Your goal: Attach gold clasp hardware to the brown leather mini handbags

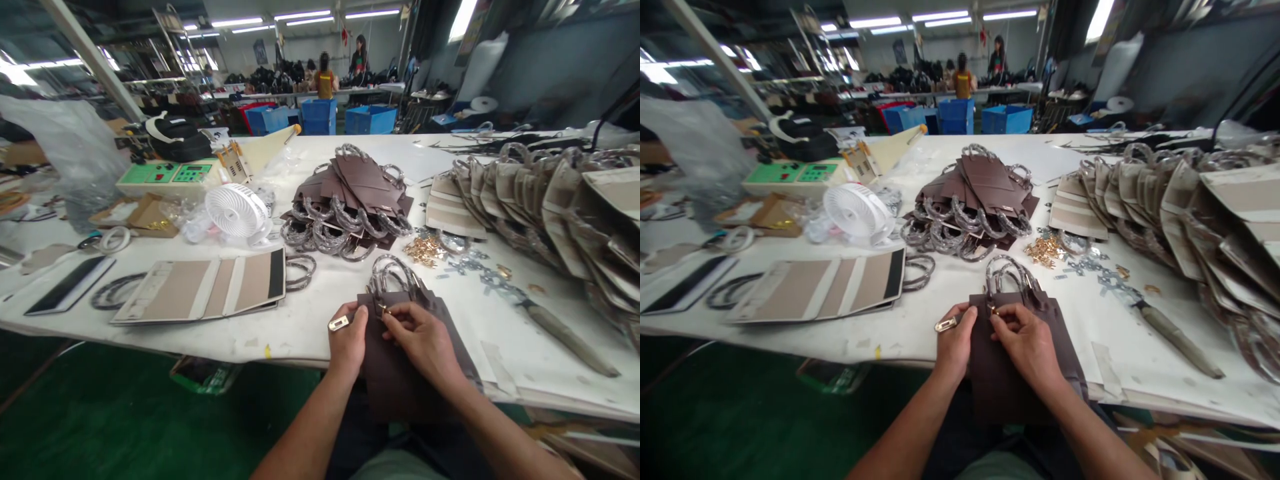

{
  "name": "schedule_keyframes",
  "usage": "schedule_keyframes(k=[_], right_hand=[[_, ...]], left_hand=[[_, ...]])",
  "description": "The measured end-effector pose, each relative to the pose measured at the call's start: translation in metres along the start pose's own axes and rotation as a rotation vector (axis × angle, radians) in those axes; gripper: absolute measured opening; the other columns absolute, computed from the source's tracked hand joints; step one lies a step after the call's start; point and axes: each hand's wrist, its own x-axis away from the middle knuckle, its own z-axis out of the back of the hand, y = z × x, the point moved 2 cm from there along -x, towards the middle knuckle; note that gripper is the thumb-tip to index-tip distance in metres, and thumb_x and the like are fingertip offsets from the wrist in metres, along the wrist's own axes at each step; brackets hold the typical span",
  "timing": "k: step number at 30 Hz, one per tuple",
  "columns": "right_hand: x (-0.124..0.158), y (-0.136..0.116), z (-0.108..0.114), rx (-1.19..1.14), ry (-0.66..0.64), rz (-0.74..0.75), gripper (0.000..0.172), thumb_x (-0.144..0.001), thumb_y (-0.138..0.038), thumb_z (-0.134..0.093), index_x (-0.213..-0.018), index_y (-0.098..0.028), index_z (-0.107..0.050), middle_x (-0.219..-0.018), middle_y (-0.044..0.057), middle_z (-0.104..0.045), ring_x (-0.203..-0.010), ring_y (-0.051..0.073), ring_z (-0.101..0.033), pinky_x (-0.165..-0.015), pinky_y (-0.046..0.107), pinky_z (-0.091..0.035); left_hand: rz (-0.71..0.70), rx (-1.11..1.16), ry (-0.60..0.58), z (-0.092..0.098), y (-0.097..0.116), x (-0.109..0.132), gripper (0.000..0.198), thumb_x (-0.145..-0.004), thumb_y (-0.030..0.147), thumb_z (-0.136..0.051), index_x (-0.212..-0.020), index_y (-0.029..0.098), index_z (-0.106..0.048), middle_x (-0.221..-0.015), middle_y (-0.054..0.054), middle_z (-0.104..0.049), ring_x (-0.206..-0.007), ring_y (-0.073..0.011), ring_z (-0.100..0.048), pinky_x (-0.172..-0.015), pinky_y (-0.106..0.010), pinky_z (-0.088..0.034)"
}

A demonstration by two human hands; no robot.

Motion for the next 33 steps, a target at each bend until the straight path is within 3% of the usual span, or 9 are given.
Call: schedule_keyframes(k=[5,13,21,24,27,33], right_hand=[[0.003,-0.005,-0.016,0.035,0.061,0.035,0.035,-0.085,-0.056,-0.073,-0.091,-0.022,-0.067,-0.075,0.004,-0.074,-0.065,0.024,-0.074,-0.057,0.029,-0.052],[0.009,-0.006,-0.011,0.188,0.051,0.065,0.027,-0.086,-0.050,-0.068,-0.085,-0.023,-0.065,-0.065,0.000,-0.071,-0.060,0.023,-0.072,-0.058,0.030,-0.051],[0.001,-0.008,-0.020,0.179,0.020,0.068,0.027,-0.086,-0.050,-0.067,-0.086,-0.022,-0.064,-0.067,0.001,-0.070,-0.060,0.022,-0.071,-0.057,0.030,-0.051],[0.000,-0.007,-0.021,0.100,-0.003,0.065,0.030,-0.086,-0.048,-0.067,-0.099,-0.022,-0.063,-0.074,0.000,-0.070,-0.061,0.021,-0.071,-0.057,0.029,-0.054],[-0.002,-0.005,-0.020,0.104,-0.045,0.115,0.031,-0.090,-0.044,-0.065,-0.112,-0.023,-0.063,-0.076,-0.002,-0.068,-0.061,0.019,-0.068,-0.059,0.028,-0.054],[-0.010,-0.011,-0.018,0.282,-0.145,0.217,0.017,-0.094,-0.037,-0.060,-0.101,-0.024,-0.067,-0.072,-0.003,-0.064,-0.062,0.016,-0.062,-0.060,0.028,-0.047]], left_hand=[[-0.040,-0.034,-0.034,0.004,0.009,0.001,0.025,-0.087,0.040,-0.071,-0.093,0.017,-0.077,-0.088,-0.004,-0.077,-0.082,-0.0182,-0.068,-0.077,-0.026,-0.052],[-0.028,-0.008,-0.056,0.006,0.005,0.002,0.028,-0.086,0.043,-0.073,-0.092,0.016,-0.077,-0.086,-0.005,-0.076,-0.081,-0.0189,-0.066,-0.076,-0.028,-0.051],[-0.090,-0.068,-0.119,0.008,0.012,0.003,0.024,-0.088,0.039,-0.072,-0.093,0.016,-0.078,-0.089,-0.004,-0.077,-0.083,-0.0180,-0.067,-0.079,-0.026,-0.051],[-0.086,-0.058,-0.136,0.008,0.011,0.004,0.024,-0.088,0.039,-0.071,-0.093,0.016,-0.077,-0.089,-0.004,-0.076,-0.083,-0.0183,-0.067,-0.079,-0.027,-0.051],[-0.101,-0.077,-0.091,0.004,0.009,0.004,0.021,-0.088,0.036,-0.069,-0.093,0.016,-0.076,-0.088,-0.004,-0.076,-0.083,-0.0184,-0.066,-0.078,-0.027,-0.051],[-0.134,-0.120,0.087,-0.007,0.004,0.004,0.024,-0.092,0.038,-0.063,-0.083,0.017,-0.069,-0.075,-0.002,-0.069,-0.073,-0.0167,-0.062,-0.071,-0.026,-0.050]])
